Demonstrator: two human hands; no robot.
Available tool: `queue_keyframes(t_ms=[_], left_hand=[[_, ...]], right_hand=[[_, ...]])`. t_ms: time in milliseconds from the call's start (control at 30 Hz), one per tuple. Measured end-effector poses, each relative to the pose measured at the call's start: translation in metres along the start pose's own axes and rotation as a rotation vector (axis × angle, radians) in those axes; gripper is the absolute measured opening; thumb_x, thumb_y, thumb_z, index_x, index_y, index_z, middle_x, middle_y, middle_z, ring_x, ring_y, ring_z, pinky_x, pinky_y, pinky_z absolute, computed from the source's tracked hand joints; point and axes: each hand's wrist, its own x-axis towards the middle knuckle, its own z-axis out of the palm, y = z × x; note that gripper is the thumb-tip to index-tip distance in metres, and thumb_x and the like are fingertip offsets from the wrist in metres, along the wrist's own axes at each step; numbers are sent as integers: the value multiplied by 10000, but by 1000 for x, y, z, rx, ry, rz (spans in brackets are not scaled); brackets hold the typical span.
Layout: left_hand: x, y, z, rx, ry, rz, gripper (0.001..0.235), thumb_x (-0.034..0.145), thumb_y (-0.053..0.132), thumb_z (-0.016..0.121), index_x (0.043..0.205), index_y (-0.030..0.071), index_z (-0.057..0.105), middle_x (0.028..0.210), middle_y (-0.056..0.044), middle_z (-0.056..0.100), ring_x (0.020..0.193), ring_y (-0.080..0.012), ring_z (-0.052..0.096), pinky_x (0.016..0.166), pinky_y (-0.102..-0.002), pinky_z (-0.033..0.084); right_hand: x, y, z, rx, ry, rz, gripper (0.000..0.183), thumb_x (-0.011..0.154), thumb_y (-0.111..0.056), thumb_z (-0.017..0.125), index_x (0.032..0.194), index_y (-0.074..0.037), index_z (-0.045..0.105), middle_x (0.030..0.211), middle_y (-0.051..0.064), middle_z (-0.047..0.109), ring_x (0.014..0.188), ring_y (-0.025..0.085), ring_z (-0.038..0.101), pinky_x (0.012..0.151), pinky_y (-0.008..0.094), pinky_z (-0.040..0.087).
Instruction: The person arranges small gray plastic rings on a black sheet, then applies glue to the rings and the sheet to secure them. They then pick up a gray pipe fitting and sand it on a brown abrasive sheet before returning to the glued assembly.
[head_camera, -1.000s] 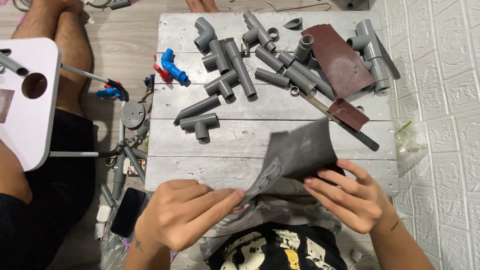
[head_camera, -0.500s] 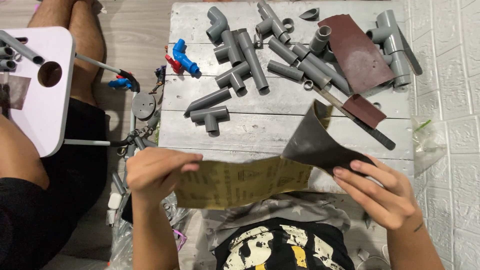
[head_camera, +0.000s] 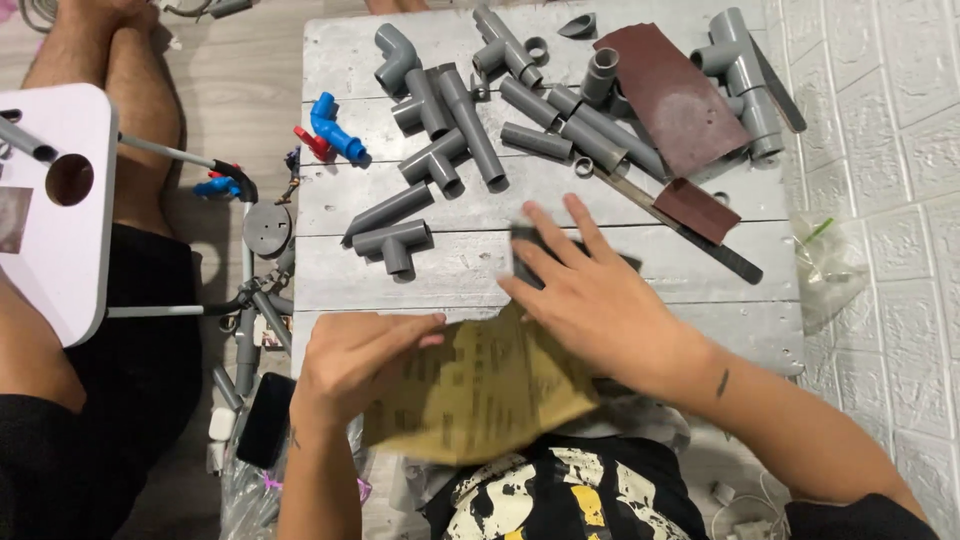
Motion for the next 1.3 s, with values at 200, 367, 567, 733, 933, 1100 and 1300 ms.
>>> queue_keyframes(t_ms=[200,367,567,733,933,1100,1300], left_hand=[[4,22,-8,75,73,46,150,763,-14,819,883,-79,755,748,-108,757,480,-114,573,458,-239,440],[-4,14,1,90,173,10,145,772,-67,815,903,-86,755,719,-88,741,494,-117,587,475,-238,458],[6,12,2,255,121,-111,197,796,-15,821,986,0,766,863,-63,736,707,-159,634,665,-302,485],[32,17,20,541,-151,-146,482,912,380,743,1302,112,653,1295,-42,709,1280,-259,569,1150,-491,294],[61,16,36,397,-466,-90,51,769,105,672,816,86,673,782,-61,665,635,-277,675,545,-393,541],[70,27,25,-25,-346,-252,151,844,-21,655,913,34,778,909,-104,787,793,-396,738,650,-469,590],[70,24,20,-220,-334,-305,143,877,13,669,928,99,773,842,-82,787,771,-350,762,624,-398,607]], right_hand=[[-13,2,-2,273,-100,-168,246,816,-125,588,1061,-105,580,1184,125,598,1528,411,278,1229,725,98],[-15,7,-15,273,24,-114,186,886,-275,575,960,-111,621,982,126,588,1270,388,461,1209,670,136],[-9,12,-8,214,139,-60,378,970,-505,617,785,-176,641,927,10,606,1156,297,514,1103,691,129],[5,18,-5,-14,185,-202,249,1001,-399,652,859,-201,599,868,-46,626,1274,271,556,1058,622,208],[6,17,-20,-184,223,-242,81,851,-183,684,861,-185,603,837,-28,592,1292,184,545,957,542,249],[1,15,-12,-186,538,-285,313,971,-6,593,719,-190,591,738,0,506,997,219,588,831,531,281],[-8,16,-20,-289,602,-367,259,948,-32,662,724,-159,632,780,19,580,996,198,546,836,487,296]])
